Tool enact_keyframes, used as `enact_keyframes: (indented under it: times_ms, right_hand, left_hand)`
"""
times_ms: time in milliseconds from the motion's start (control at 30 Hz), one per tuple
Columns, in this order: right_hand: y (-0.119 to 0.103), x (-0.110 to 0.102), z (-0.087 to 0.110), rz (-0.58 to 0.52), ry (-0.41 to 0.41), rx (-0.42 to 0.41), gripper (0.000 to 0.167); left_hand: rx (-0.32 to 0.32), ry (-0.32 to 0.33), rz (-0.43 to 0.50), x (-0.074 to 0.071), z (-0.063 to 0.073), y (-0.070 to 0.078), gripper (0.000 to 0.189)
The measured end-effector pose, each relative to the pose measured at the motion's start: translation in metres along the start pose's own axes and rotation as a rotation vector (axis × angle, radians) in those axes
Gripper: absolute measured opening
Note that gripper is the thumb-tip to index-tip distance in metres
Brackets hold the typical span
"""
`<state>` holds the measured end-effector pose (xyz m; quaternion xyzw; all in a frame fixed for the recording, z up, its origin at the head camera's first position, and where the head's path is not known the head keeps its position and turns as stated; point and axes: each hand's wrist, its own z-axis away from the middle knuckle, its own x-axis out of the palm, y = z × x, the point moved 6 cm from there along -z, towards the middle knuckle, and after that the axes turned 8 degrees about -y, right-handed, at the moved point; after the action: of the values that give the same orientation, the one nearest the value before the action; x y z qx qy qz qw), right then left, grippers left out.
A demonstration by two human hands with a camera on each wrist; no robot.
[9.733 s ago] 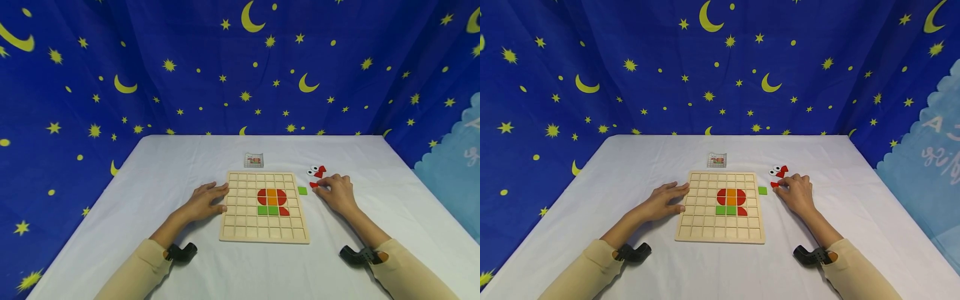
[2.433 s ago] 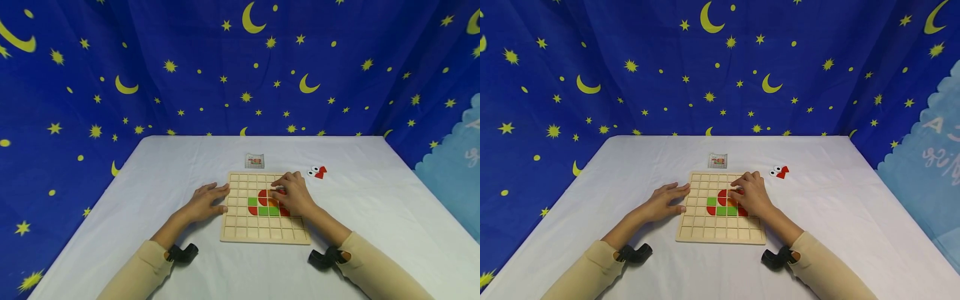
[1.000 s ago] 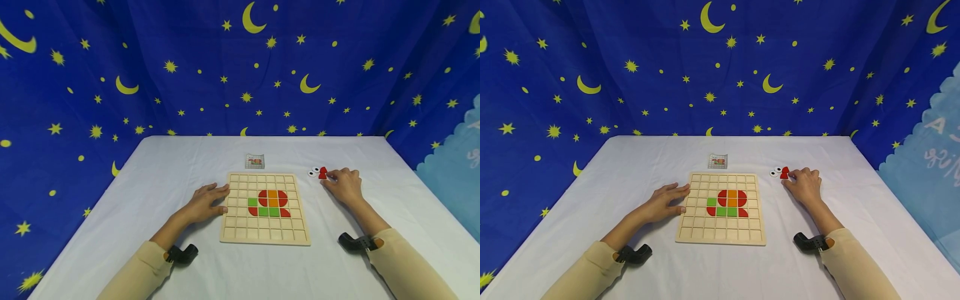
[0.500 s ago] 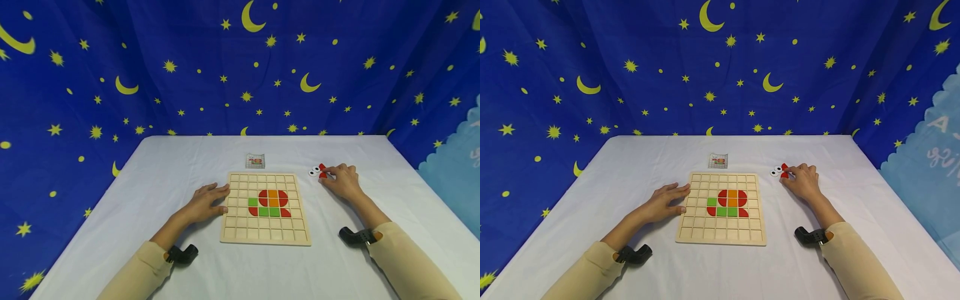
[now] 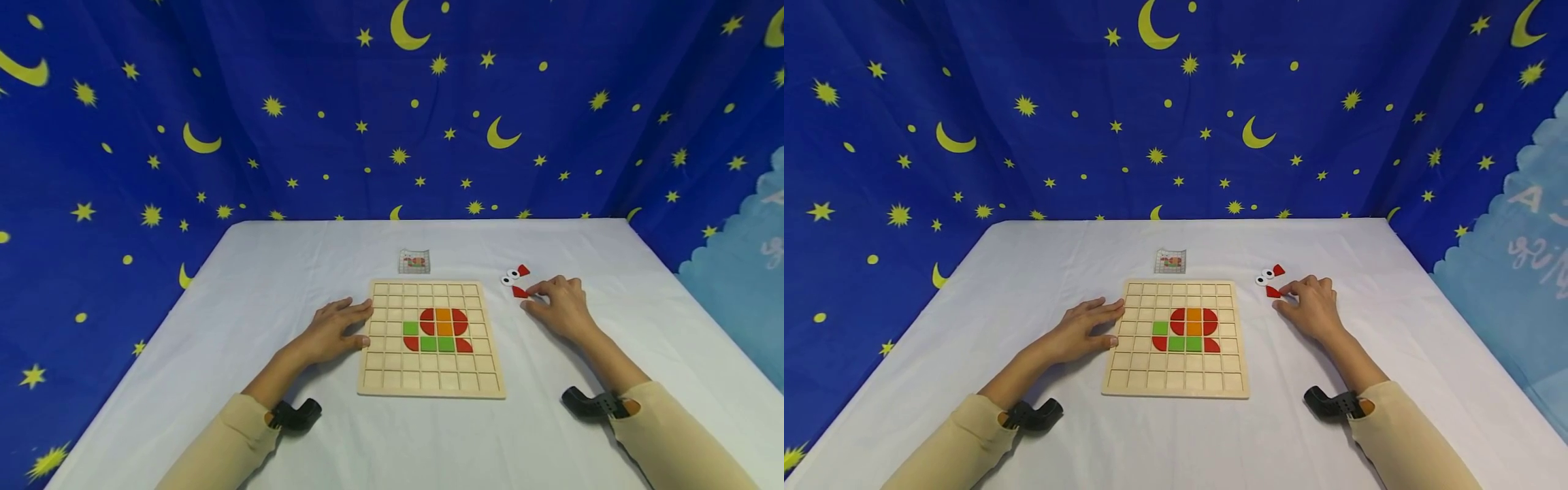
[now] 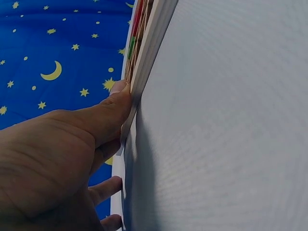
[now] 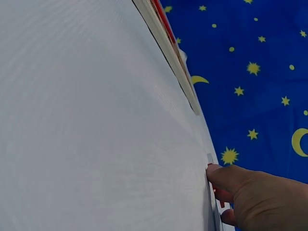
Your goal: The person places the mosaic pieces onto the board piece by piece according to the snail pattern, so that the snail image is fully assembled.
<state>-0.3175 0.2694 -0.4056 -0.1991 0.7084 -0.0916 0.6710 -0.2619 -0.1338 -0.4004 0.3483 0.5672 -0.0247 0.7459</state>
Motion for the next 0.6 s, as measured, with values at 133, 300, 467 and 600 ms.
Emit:
enact_keyframes:
  times_ms: [133, 300, 467, 600]
  right_hand:
    - [-0.002, 0.002, -0.003, -0.004, 0.011, -0.019, 0.032]
    - [-0.004, 0.004, -0.011, 0.006, 0.022, -0.035, 0.034]
    - [-0.006, 0.004, -0.016, 0.003, 0.024, -0.049, 0.032]
    - [-0.007, 0.005, -0.016, -0.008, 0.02, -0.051, 0.031]
  left_hand:
    - [0.003, 0.002, 0.006, 0.0, 0.001, 0.0, 0.062]
    - [0.006, 0.007, 0.003, 0.0, 0.001, 0.0, 0.062]
    - [0.01, 0.007, 0.006, 0.0, 0.0, 0.0, 0.063]
    - [0.006, 0.006, 0.007, 0.0, -0.001, 0.0, 0.063]
